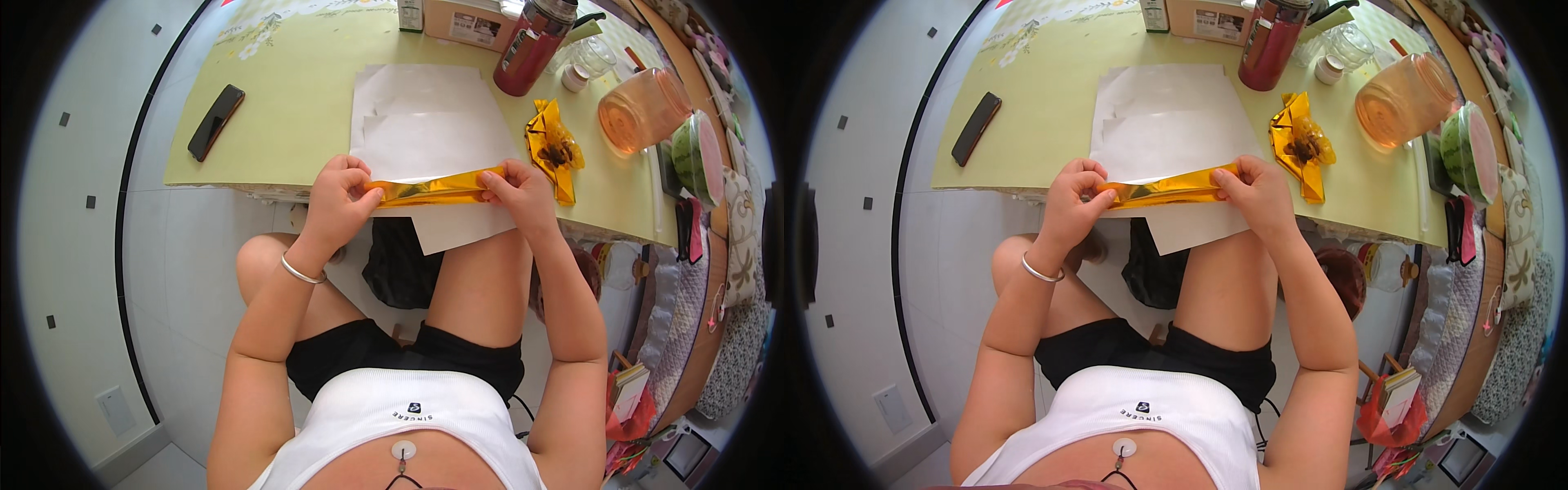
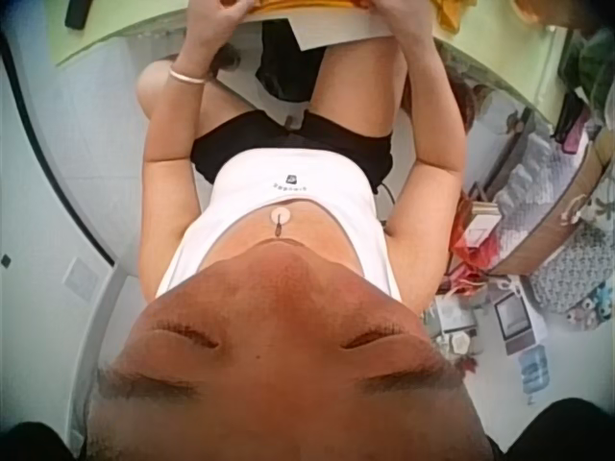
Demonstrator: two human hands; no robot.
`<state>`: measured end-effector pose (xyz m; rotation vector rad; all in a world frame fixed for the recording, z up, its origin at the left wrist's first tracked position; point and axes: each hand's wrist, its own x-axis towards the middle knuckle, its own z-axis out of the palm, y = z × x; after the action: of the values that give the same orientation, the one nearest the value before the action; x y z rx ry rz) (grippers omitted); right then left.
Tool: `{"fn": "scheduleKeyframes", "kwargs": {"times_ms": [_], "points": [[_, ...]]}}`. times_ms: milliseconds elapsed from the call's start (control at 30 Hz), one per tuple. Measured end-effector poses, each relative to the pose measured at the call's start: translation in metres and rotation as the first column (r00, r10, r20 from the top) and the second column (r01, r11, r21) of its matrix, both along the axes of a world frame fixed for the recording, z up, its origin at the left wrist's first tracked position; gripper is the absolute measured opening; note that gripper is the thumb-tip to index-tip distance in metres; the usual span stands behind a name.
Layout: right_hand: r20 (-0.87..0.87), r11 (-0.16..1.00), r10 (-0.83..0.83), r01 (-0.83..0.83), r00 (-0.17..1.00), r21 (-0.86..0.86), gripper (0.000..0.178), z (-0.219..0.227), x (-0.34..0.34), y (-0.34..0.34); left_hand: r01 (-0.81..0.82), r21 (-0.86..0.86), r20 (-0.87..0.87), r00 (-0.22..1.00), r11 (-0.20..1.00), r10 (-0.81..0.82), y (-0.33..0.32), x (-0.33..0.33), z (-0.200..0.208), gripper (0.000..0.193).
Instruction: The person sits on the floor and folds a sheet of white paper with a gold foil center into a triangular shape. They repeatedly fold the paper, crease the edges, and place the finished items on the table.
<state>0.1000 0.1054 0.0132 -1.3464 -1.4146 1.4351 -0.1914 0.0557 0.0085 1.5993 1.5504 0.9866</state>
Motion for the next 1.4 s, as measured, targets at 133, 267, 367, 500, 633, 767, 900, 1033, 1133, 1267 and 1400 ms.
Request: {"fn": "scheduleKeyframes", "kwargs": {"times_ms": [133,267,367,500,633,767,900,1033,1133,1267,1400], "points": [[-0.001,1.0,0.007,-0.007,1.0,0.0,0.019,-0.004,0.002,0.002,0.051,0.117,-0.144,0.989,0.992,-0.034,-0.003,0.009,0.005,0.02],[0.15,0.999,0.042,-0.041,0.988,-0.01,0.017,0.007,0.003,0.0,0.022,0.146,-0.246,0.969,0.989,0.014,-0.001,0.014,0.003,0.025],[0.056,0.998,0.035,-0.032,0.998,-0.058,0.016,0.011,0.002,-0.006,0.015,0.147,-0.284,0.958,0.989,0.028,0.0,0.016,0.002,0.025],[-0.013,0.997,0.041,-0.042,0.999,-0.065,0.014,-0.001,0.007,-0.014,0.032,0.142,-0.333,0.943,0.989,0.017,0.001,0.014,0.003,0.023],[0.054,0.998,0.003,0.001,0.999,-0.066,0.015,0.001,0.006,-0.017,0.069,0.117,-0.319,0.947,0.991,-0.028,0.004,0.006,0.004,0.019],[0.153,1.0,0.0,0.002,0.988,-0.015,0.017,-0.004,0.006,-0.016,0.104,0.115,-0.315,0.947,0.988,-0.063,0.002,-0.002,0.004,0.017],[0.26,1.0,-0.003,-0.004,0.966,0.026,0.02,-0.006,0.005,-0.016,0.122,0.106,-0.309,0.947,0.987,-0.084,0.001,-0.004,0.005,0.018],[0.297,1.0,-0.011,0.007,0.955,0.014,0.022,-0.005,0.004,-0.015,0.142,0.118,-0.345,0.934,0.983,-0.093,0.0,-0.004,0.005,0.019],[0.449,0.99,-0.034,-0.033,0.893,0.14,0.022,-0.006,0.004,-0.014,0.153,0.135,-0.387,0.918,0.979,-0.091,0.0,-0.004,0.004,0.019],[0.515,0.985,-0.035,-0.056,0.856,0.161,0.024,-0.002,0.004,-0.014,0.151,0.168,-0.475,0.878,0.974,-0.055,-0.001,-0.003,0.003,0.019],[0.543,0.99,-0.014,-0.066,0.839,0.128,0.025,-0.001,0.005,-0.012,0.13,0.212,-0.539,0.842,0.969,0.005,-0.001,0.001,0.002,0.019]]}}
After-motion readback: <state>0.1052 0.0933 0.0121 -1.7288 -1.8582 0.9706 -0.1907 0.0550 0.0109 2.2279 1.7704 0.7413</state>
